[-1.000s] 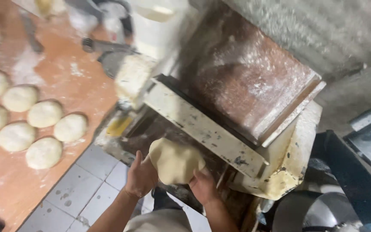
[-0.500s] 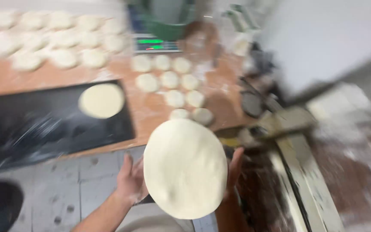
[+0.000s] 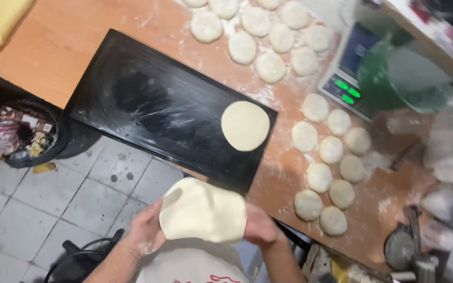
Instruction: Flattening dough portions using a manual press machine and placing them onto a baking tray.
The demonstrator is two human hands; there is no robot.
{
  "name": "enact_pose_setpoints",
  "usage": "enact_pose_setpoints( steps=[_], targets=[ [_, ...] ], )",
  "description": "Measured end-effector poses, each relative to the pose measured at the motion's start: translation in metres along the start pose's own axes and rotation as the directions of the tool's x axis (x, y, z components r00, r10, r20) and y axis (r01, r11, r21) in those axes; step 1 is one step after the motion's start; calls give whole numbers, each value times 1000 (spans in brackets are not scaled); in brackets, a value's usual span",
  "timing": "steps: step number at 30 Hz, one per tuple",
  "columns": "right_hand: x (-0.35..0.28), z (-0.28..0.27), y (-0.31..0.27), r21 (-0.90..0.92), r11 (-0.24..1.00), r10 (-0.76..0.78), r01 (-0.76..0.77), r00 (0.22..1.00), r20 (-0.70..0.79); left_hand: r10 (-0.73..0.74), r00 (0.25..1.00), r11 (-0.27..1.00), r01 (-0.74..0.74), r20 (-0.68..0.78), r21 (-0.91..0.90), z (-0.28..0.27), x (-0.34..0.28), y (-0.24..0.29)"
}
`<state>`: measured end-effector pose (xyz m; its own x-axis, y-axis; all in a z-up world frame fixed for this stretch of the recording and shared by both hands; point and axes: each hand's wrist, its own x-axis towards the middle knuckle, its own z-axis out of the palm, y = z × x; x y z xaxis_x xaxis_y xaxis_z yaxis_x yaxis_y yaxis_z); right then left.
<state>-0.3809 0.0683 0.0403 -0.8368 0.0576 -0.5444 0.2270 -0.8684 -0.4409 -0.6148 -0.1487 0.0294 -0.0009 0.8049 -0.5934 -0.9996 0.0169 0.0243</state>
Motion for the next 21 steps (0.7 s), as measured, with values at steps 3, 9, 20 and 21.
enact_pose_setpoints(
  steps=[3,9,20,21],
  targets=[
    [49,27,-73,-1,966,-233,260,868,439,56,991,998,-57,121,3,28,34,37],
    [140,-21,-91,-23,976,-218,217,969,-112,143,989,964,-133,-27,230,53,115,92],
    [139,-17,-33,158,978,-85,134,955,-284,-152,985,978,162,-81,131,-19,117,88],
    [142,-8,-40,150,977,-103,149,954,-280,-149,986,977,158,-68,145,-19,123,94]
  ],
)
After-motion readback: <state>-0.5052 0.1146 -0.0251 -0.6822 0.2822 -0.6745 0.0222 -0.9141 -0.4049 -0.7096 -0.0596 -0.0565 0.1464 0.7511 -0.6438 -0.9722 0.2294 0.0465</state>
